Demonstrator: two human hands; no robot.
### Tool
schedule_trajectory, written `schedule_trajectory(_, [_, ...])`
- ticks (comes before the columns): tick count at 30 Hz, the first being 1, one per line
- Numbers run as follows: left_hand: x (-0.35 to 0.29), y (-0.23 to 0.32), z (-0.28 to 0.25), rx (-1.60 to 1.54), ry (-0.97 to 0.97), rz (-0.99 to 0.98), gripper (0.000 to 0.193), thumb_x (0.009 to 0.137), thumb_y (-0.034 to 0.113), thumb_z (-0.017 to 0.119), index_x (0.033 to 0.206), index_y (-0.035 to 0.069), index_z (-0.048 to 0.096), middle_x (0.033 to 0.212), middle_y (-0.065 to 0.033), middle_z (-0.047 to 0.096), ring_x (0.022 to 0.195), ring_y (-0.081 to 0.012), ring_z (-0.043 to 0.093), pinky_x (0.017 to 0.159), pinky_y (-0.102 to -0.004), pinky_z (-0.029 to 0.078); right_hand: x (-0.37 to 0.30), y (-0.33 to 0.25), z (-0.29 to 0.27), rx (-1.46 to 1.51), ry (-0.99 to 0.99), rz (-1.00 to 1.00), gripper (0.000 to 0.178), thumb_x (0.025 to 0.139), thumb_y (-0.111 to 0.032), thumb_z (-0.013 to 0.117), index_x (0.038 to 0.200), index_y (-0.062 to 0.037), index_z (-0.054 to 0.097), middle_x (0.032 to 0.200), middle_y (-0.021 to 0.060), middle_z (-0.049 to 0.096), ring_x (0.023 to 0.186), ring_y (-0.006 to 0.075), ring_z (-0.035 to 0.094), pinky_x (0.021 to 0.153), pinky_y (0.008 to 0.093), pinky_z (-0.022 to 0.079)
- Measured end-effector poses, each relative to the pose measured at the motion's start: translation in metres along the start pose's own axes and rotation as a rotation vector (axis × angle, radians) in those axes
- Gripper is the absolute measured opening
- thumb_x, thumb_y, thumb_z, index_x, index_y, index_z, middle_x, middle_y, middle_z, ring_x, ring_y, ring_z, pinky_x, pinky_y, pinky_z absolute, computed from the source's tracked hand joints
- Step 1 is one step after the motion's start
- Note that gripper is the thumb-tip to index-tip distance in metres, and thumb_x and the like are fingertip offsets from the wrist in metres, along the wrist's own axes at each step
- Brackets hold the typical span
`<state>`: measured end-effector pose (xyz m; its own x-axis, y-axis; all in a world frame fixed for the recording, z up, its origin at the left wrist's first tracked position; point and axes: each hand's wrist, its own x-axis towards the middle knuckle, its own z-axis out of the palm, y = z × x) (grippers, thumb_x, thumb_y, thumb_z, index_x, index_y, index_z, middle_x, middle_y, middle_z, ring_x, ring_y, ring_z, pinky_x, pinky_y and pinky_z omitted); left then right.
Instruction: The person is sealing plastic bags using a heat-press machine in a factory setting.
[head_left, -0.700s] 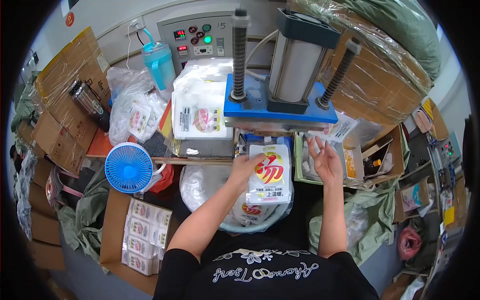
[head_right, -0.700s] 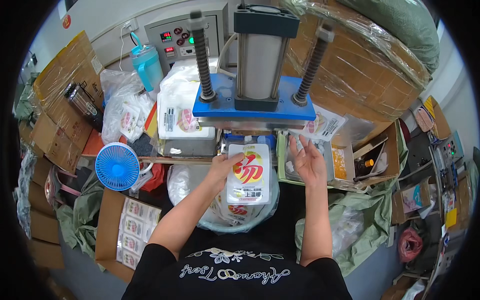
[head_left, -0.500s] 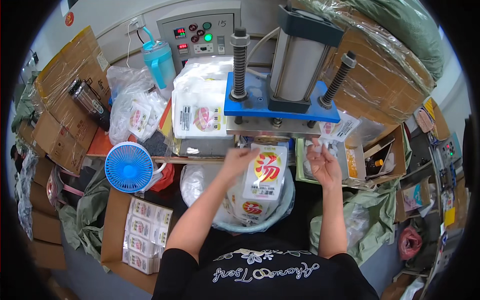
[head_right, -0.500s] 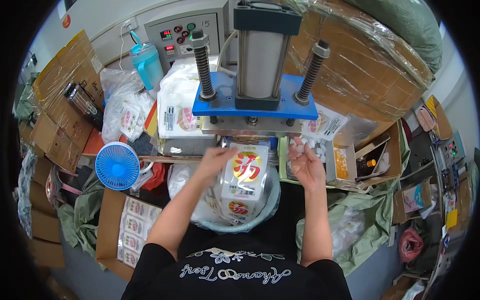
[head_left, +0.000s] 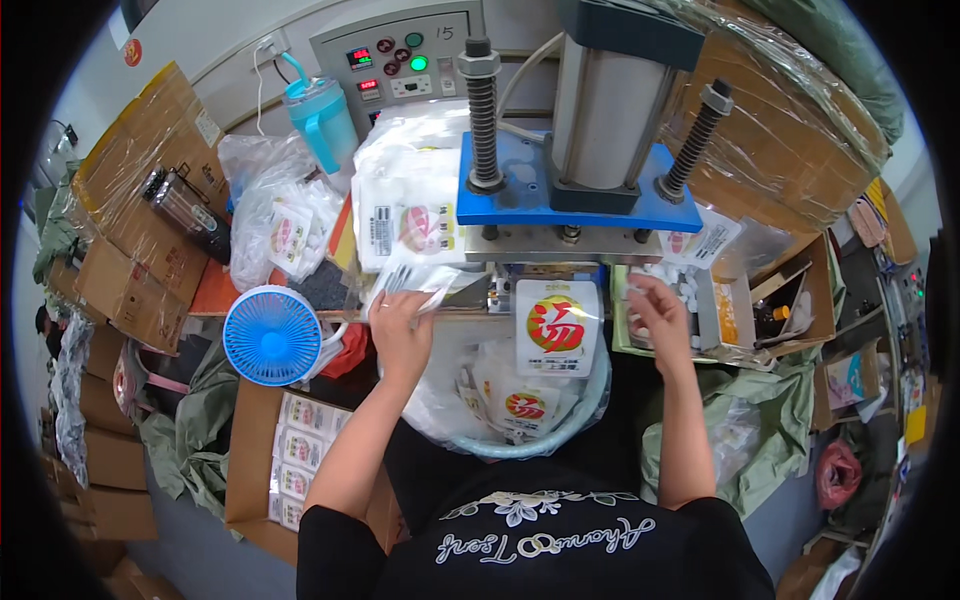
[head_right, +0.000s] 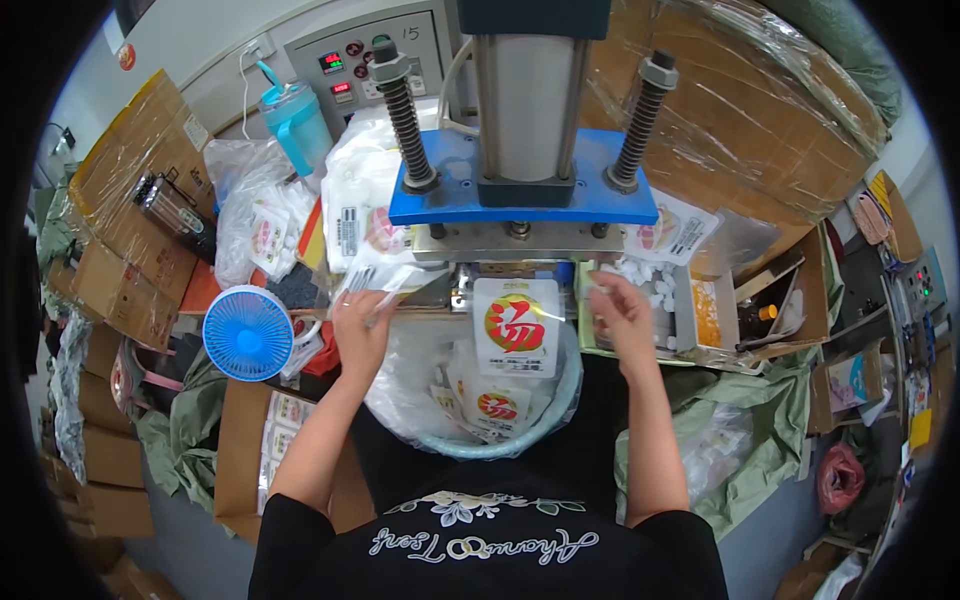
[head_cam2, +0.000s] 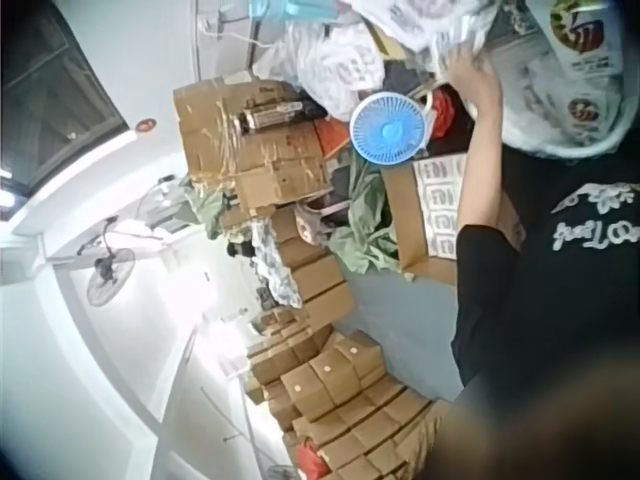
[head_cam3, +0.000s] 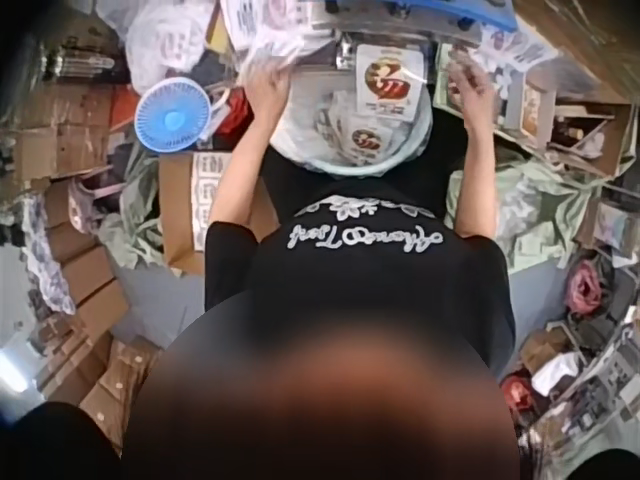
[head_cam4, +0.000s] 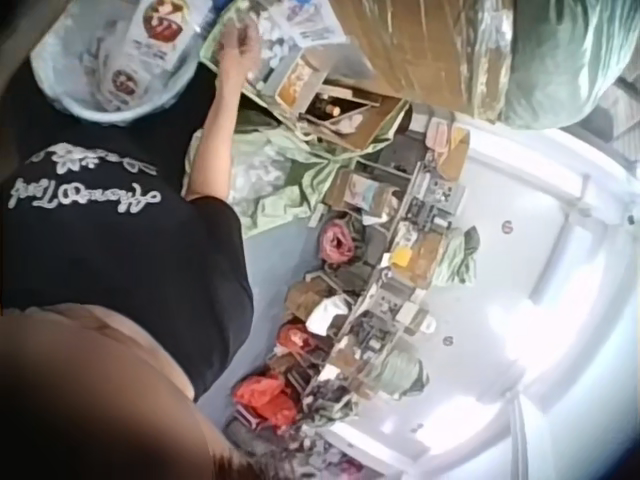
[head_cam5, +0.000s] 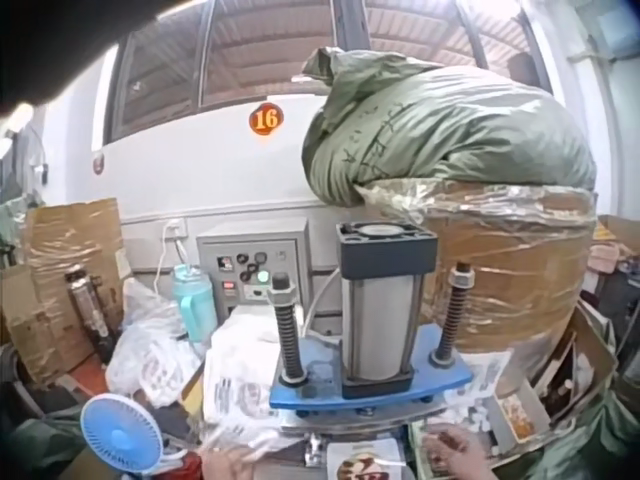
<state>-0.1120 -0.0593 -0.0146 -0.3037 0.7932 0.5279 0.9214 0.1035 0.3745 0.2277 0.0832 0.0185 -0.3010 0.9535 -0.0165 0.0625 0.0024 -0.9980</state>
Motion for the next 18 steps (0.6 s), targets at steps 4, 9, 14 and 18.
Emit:
schedule_trajectory(4, [-0.003, 0.052, -0.018, -0.63, -0.076, -0.237, 0.012, 0.08, 0.013, 0.074, 0.084, 0.002, 0.071, 0.074, -0.0043, 0.068, 0.068, -0.0086, 0.059, 0.065, -0.024, 0.045, -0.008, -0.02, 0.041, -0.188, -0.022, -0.281, 0.021, 0.086, -0.01, 0.068, 0.106, -0.0068, 0.07, 0.088, -0.0021, 0.063, 0.078, 0.0068, 0.054, 0.065, 0.0212, 0.046])
schedule_trajectory(9, [-0.04, 0.071, 0.015, -0.839, -0.27, -0.415, 0.015, 0.08, 0.011, 0.076, 0.082, -0.002, 0.07, 0.068, -0.0001, 0.065, 0.062, -0.004, 0.053, 0.056, -0.0217, 0.04, -0.024, -0.037, 0.079, -0.294, -0.198, -0.343, 0.022, 0.084, -0.011, 0.069, 0.106, -0.0071, 0.071, 0.099, 0.006, 0.069, 0.085, 0.0145, 0.056, 0.077, 0.0288, 0.047])
schedule_trajectory(14, [-0.055, 0.066, 0.022, -0.813, -0.524, -0.428, 0.016, 0.082, 0.013, 0.074, 0.085, -0.002, 0.071, 0.068, 0.0003, 0.064, 0.064, -0.0042, 0.053, 0.057, -0.0233, 0.042, -0.03, -0.017, 0.072, -0.487, -0.352, -0.352, 0.022, 0.084, -0.013, 0.068, 0.105, -0.0085, 0.072, 0.098, 0.0072, 0.07, 0.088, 0.021, 0.055, 0.084, 0.0346, 0.045])
schedule_trajectory(18, [-0.064, 0.056, 0.046, -0.962, -0.63, -0.443, 0.03, 0.083, 0.025, 0.074, 0.083, -0.005, 0.071, 0.069, -0.0053, 0.068, 0.066, -0.0064, 0.056, 0.058, -0.0265, 0.045, -0.032, -0.016, 0.063, -0.678, -0.473, -0.395, 0.027, 0.083, -0.011, 0.067, 0.11, -0.0075, 0.069, 0.097, 0.0074, 0.07, 0.086, 0.0205, 0.056, 0.082, 0.034, 0.047])
